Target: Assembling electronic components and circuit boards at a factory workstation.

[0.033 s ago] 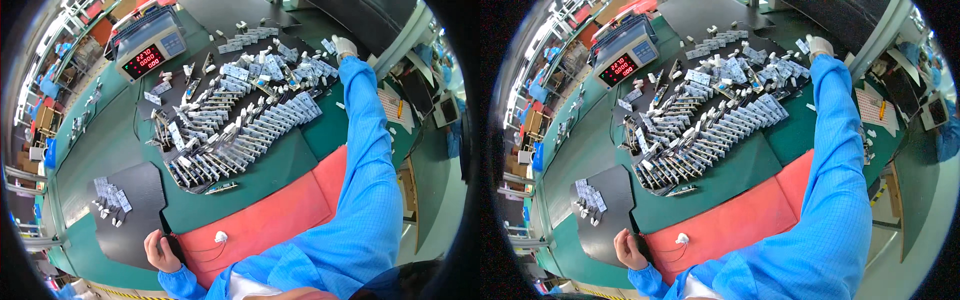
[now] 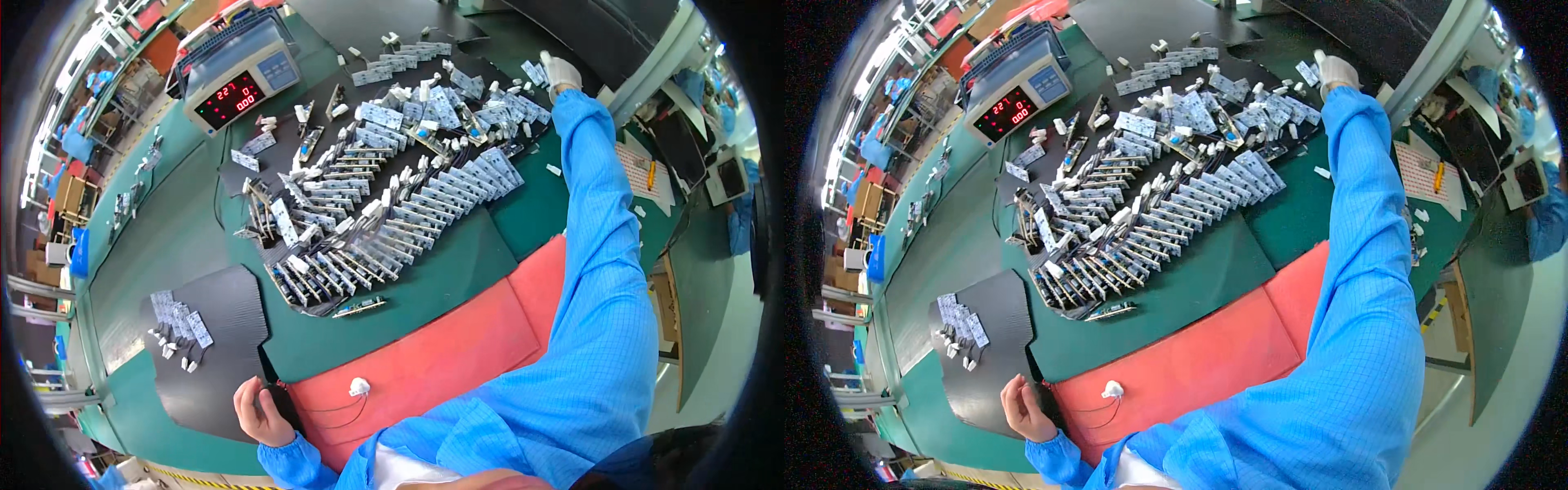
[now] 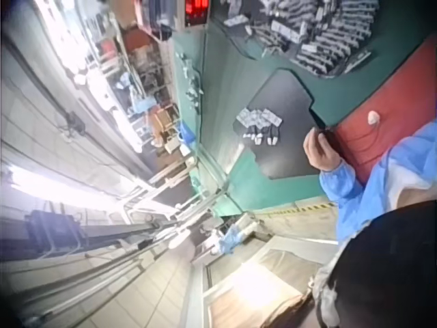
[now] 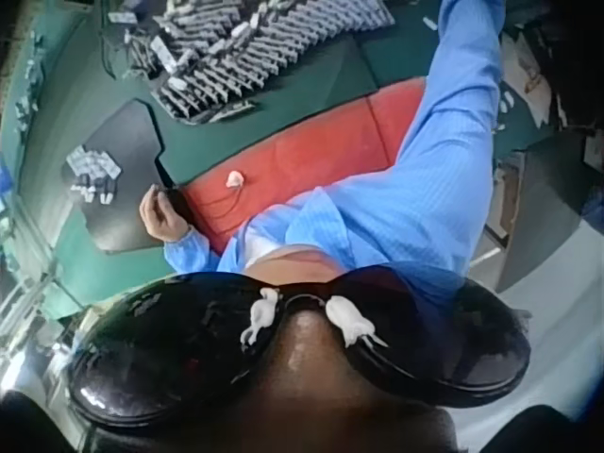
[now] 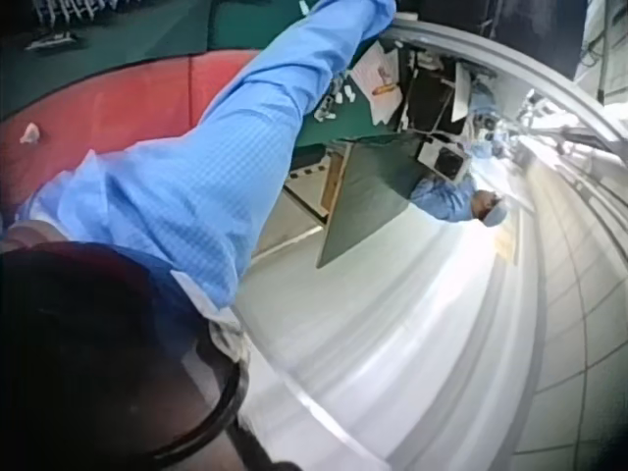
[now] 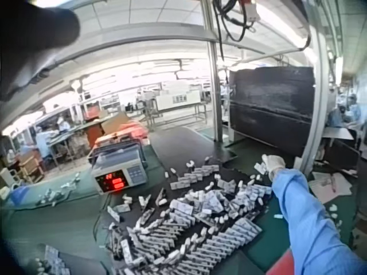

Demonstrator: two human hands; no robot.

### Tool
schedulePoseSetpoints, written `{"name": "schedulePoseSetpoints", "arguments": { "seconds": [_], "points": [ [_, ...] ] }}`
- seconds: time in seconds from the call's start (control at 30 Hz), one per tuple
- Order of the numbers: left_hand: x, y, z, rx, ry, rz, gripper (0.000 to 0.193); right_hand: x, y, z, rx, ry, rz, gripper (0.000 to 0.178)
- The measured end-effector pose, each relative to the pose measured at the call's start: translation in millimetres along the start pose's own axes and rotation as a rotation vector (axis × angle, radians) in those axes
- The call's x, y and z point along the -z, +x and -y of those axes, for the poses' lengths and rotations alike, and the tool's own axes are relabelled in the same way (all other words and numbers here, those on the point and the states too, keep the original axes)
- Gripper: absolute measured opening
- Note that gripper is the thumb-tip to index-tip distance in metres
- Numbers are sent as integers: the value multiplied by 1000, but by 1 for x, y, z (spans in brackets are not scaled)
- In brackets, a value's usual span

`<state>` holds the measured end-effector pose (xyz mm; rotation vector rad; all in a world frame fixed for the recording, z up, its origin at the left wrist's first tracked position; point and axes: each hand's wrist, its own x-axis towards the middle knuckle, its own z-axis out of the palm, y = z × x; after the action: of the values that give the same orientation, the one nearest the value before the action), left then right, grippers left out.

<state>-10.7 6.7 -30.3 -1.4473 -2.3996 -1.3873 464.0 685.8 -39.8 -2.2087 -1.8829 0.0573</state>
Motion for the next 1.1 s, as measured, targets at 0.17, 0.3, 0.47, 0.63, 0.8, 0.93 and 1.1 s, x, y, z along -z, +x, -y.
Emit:
{"name": "schedulePoseSetpoints", "arguments": {
  "seconds": [0.17,0.3,0.47,0.63,0.8,0.93,1.1],
  "points": [
    [-4,-1,-6,68,-15,-57,20,-7,-45,45,-123,-102,-39,82],
    [-7,6,-4,65,-48,-28,21,-21,-5,11,127,-125,-129,60],
    [-4,2,-7,54,-44,-9,22,-3,-5,32,223,-83,-43,60],
    [2,-3,-10,11,-52,18,22,97,-84,72,446,403,-150,43],
    [7,-13,-22,-140,-19,1,20,177,-327,115,956,551,-122,51],
    [11,-14,-28,-250,-73,5,20,149,-433,111,1096,415,-72,53],
    [9,-21,-38,-324,-146,12,24,91,-464,127,875,389,-225,62]
  ]
}}
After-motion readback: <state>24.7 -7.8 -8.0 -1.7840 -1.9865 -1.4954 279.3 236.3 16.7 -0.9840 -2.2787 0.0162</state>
